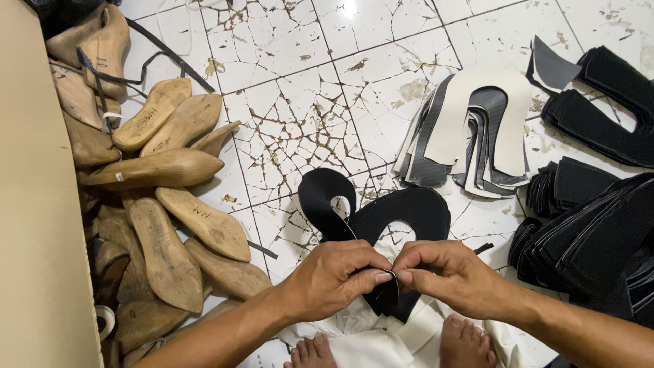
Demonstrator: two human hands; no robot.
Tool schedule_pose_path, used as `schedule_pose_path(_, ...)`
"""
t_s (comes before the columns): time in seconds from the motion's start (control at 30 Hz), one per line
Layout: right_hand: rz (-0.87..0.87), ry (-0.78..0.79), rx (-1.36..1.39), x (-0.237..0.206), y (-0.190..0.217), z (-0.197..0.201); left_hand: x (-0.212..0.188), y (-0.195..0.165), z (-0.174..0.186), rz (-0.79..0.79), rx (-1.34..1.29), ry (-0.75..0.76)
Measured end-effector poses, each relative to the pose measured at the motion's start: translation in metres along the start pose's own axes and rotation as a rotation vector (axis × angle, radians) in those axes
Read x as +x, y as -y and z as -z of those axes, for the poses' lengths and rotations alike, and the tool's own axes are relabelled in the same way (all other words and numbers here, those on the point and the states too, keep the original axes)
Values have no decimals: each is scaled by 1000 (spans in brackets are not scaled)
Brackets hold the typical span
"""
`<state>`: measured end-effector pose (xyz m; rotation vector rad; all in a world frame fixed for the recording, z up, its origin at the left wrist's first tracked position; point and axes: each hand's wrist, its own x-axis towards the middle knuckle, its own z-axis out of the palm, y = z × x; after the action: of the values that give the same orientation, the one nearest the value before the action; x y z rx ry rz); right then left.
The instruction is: The person sits on the floor and hand-sews a black U-shaped shoe part using a needle and thread. They repeatedly insert the needle through the material and pull the thread to stitch along the edge.
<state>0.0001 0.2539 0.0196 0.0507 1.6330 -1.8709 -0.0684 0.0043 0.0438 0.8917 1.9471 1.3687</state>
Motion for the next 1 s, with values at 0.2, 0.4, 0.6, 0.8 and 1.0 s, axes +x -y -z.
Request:
schedule_pose_path(0.2,43,3,-94,1,8,-5,-1,-1,3,-103,45,-14)
schedule_pose_path(0.4,252,-43,-554,0,24,-10,0,-7,-5,171,-60,-47)
schedule_pose_path(0.6,606,-188,-854,7,34,-8,-4,-10,-1,46,93,-46)
schedule_pose_path(0.8,479,-168,-747,3,35,-4,-2,-11,2,68,-50,-104)
schedule_pose_path(1.0,618,-313,-773,2,27,-6,-1,-10,-4,164,-326,-178)
